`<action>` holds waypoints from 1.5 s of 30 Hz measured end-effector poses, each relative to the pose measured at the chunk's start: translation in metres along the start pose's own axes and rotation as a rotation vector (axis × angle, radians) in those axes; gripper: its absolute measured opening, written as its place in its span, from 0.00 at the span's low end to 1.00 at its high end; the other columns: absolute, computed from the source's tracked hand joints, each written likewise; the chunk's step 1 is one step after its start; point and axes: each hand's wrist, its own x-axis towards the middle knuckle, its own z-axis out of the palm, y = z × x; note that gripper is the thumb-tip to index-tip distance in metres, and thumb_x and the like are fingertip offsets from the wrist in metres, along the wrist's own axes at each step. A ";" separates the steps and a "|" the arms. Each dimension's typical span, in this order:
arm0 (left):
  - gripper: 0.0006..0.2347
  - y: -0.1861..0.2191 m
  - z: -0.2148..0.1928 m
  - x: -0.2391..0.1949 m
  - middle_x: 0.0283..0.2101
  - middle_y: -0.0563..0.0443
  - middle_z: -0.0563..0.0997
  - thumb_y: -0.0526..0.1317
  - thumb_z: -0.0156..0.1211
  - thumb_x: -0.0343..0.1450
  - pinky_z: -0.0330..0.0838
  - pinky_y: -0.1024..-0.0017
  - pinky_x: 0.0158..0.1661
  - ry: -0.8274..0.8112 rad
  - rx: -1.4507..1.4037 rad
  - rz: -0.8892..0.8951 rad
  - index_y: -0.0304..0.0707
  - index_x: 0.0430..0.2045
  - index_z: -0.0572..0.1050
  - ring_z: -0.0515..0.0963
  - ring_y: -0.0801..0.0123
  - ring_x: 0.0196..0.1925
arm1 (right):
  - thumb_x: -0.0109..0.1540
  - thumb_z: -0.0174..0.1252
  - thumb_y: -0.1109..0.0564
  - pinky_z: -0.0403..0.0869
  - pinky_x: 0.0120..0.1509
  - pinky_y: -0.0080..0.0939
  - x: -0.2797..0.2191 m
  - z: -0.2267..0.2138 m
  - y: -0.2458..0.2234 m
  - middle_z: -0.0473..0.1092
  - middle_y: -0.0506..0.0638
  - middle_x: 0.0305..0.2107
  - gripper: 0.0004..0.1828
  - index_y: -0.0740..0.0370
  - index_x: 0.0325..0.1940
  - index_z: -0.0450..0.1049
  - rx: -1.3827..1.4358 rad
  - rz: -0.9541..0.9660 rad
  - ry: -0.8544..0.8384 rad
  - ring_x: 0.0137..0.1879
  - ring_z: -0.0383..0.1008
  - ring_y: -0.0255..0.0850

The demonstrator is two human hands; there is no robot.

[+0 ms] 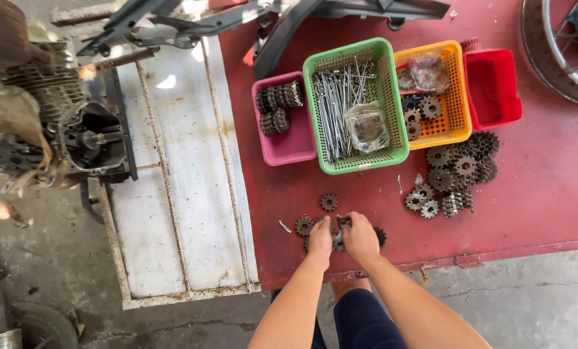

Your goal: The person sits on the floor and cleans small metal gears using a cloth. They pick up gears from a pile on a red mat, wipe them, and place them into a pink basket. The workspace includes several baskets of parts and a motorcycle engine nearby.

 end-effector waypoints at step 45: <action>0.06 0.081 -0.011 -0.368 0.34 0.48 0.76 0.35 0.49 0.75 0.71 0.72 0.33 0.007 -0.119 1.224 0.34 0.40 0.72 0.72 0.71 0.31 | 0.56 0.56 0.73 0.73 0.42 0.32 -0.310 -0.293 -0.217 0.80 0.58 0.45 0.28 0.76 0.62 0.78 1.117 -0.387 -0.234 0.41 0.75 0.39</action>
